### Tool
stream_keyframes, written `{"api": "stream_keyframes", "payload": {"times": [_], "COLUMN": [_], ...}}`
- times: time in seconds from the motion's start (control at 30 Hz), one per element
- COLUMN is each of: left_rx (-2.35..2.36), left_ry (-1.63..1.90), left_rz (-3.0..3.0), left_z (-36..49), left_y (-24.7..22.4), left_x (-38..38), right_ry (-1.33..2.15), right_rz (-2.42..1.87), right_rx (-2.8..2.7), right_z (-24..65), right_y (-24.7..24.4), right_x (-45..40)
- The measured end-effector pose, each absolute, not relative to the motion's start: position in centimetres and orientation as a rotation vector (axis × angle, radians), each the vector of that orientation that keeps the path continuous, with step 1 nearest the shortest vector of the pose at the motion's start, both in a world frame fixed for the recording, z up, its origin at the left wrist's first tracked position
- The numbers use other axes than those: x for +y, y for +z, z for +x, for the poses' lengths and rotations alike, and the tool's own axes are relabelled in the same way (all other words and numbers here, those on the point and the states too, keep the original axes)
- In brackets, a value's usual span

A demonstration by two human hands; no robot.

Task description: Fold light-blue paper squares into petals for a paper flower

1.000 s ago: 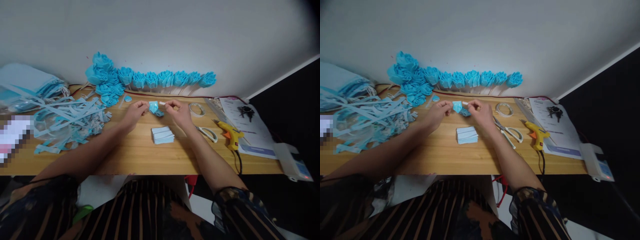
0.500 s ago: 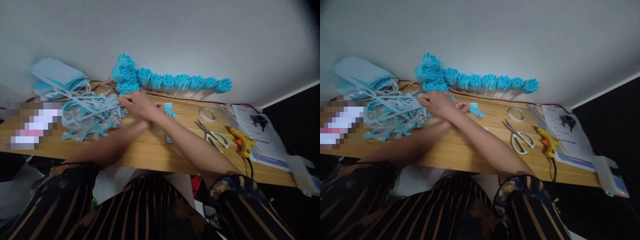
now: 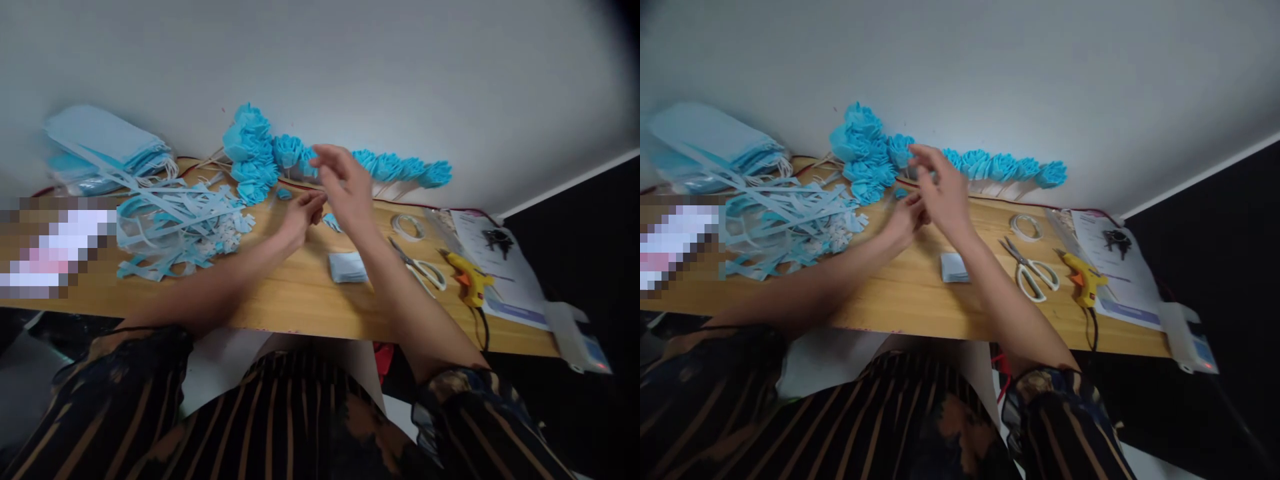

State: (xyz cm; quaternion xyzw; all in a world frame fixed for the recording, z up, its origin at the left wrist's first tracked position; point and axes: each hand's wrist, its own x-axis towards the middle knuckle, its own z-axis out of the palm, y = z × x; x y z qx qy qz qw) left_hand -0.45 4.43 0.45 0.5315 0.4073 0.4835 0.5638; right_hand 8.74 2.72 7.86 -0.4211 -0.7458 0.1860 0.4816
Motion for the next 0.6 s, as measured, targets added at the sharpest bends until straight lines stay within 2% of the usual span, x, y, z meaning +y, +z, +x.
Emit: {"api": "stream_keyframes", "payload": {"times": [0.1,0.2,0.33,0.6], "left_rx": [0.789,0.68,0.643,0.701], "left_ry": [1.274,1.257,1.248,1.223], "left_rz": [0.979,0.886,0.822,0.824], "left_z": [-0.3,-0.3,-0.2,0.0], "left_y": [0.6,0.7,0.8,1.1], "left_x": [3.8,3.5,3.3,3.0], "right_ry": [0.488,0.696,1.068,1.179], "right_rz": [-1.198,-1.282,-1.275,-1.204], "right_rx": [-1.502,-1.308,-1.189,-1.145], "right_z": [14.4,17.0,16.4,14.3], "right_y": [6.0,3.8,2.6,2.5], "right_x": [2.7,1.8,0.0,-0.1]}}
